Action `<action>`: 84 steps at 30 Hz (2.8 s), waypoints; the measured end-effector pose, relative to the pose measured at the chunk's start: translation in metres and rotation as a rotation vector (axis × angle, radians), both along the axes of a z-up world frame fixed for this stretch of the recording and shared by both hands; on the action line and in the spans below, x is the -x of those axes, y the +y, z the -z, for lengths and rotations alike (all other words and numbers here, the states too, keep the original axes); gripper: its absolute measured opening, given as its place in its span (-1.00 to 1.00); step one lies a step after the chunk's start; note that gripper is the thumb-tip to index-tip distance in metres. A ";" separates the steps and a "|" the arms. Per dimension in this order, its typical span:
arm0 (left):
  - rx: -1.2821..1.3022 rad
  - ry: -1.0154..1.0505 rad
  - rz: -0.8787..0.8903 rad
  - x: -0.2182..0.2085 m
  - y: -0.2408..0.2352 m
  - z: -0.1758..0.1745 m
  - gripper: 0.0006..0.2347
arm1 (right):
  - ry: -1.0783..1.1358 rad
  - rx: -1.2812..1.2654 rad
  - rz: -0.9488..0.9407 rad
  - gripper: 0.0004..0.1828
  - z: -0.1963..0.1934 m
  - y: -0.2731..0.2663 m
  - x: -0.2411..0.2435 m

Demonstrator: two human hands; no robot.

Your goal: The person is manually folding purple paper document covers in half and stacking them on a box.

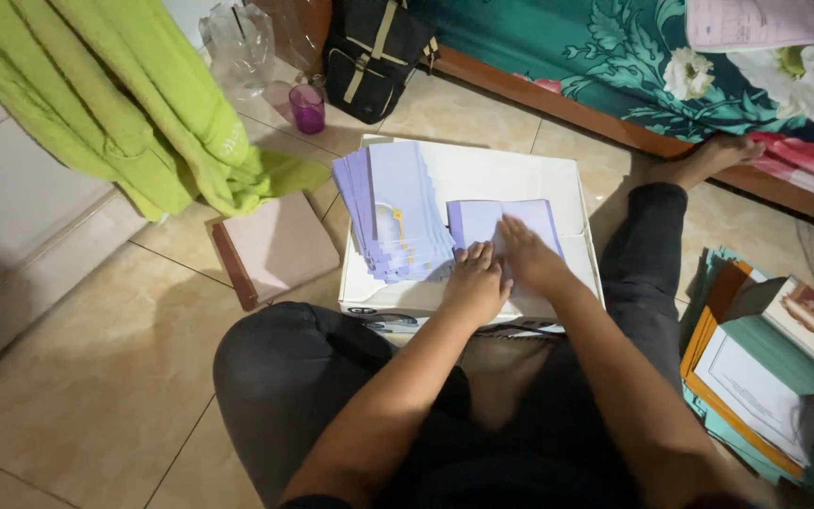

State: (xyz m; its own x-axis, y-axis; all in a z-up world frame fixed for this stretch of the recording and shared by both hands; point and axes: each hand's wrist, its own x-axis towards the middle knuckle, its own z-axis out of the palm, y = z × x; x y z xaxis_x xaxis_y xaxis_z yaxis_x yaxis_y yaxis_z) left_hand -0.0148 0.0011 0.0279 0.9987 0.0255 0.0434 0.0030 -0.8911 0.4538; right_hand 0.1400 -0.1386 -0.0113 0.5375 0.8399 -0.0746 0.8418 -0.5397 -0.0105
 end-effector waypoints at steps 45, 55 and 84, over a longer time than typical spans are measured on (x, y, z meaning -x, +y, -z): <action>-0.129 -0.185 -0.142 0.023 0.112 -0.004 -0.49 | 0.315 -0.553 0.315 -0.48 -0.054 -0.075 0.077; 0.017 -0.410 0.146 -0.013 -0.010 0.030 -0.64 | -0.244 -0.231 0.613 -0.37 -0.005 -0.072 0.064; -0.082 -0.103 0.018 -0.006 -0.008 0.025 -0.56 | 0.032 -0.106 -0.044 -0.32 0.011 -0.001 -0.002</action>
State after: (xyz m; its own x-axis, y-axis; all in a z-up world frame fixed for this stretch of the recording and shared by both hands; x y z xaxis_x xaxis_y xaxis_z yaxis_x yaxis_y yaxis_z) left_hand -0.0089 -0.0073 0.0029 0.9891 -0.0002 0.1474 -0.0564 -0.9246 0.3767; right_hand 0.1417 -0.1400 -0.0222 0.4986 0.8669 -0.0004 0.8631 -0.4964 -0.0932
